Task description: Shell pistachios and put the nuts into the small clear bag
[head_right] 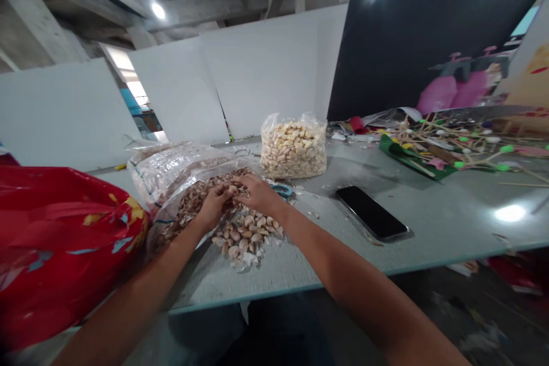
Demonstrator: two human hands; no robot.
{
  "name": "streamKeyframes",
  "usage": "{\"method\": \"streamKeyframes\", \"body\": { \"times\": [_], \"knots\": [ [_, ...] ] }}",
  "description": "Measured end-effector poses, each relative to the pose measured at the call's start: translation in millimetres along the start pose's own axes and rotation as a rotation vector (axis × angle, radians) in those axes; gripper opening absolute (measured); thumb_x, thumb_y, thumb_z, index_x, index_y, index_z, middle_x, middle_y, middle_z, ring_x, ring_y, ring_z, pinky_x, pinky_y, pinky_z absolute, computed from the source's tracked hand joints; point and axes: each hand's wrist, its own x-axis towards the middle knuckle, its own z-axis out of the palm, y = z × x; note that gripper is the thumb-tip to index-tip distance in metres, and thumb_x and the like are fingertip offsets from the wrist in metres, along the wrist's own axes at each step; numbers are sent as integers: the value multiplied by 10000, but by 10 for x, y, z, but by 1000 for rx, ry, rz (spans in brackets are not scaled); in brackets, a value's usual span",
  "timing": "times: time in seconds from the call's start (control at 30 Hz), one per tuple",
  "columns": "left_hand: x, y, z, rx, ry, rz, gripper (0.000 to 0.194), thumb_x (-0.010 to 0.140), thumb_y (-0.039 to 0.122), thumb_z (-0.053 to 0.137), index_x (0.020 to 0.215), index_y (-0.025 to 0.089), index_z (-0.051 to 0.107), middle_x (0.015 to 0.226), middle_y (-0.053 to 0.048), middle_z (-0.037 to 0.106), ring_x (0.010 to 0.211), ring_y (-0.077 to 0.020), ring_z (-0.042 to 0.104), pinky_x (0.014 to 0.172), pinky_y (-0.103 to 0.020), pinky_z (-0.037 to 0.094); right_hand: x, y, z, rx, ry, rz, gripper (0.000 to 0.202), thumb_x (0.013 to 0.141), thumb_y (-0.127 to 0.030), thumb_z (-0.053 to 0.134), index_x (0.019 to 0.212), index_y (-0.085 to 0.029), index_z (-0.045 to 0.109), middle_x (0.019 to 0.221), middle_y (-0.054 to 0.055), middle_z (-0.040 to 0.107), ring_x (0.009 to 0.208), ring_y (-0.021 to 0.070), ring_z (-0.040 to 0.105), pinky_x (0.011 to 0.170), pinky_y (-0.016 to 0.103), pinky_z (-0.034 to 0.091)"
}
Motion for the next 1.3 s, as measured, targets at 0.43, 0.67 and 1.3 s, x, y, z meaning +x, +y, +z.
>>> {"method": "streamKeyframes", "body": {
  "times": [0.43, 0.67, 1.3],
  "knots": [
    [14, 34, -79, 238, 155, 135, 482, 808, 592, 473, 604, 161, 543, 417, 30, 462, 340, -80, 407, 366, -208, 289, 426, 237, -1189, -384, 586, 162, 323, 896, -298, 454, 1152, -170, 603, 1005, 95, 672, 812, 190, 614, 814, 317, 468],
    [22, 6, -67, 237, 158, 111, 492, 726, 631, 546, 620, 151, 547, 423, 40, 473, 325, -73, 397, 346, -202, 281, 1124, 601, -1835, -596, 467, 378, 288, 799, -177, 527, 1044, -127, 669, 996, 149, 682, 943, 251, 614, 863, 394, 453],
    [32, 57, -192, 582, 173, 280, 429, 845, 502, 473, 595, 167, 569, 474, 23, 490, 427, -103, 425, 451, -226, 305, 234, 212, -434, -304, -120, 229, 245, 923, -263, 381, 871, -177, 605, 673, 24, 652, 649, 140, 594, 611, 219, 385]
  ]
}}
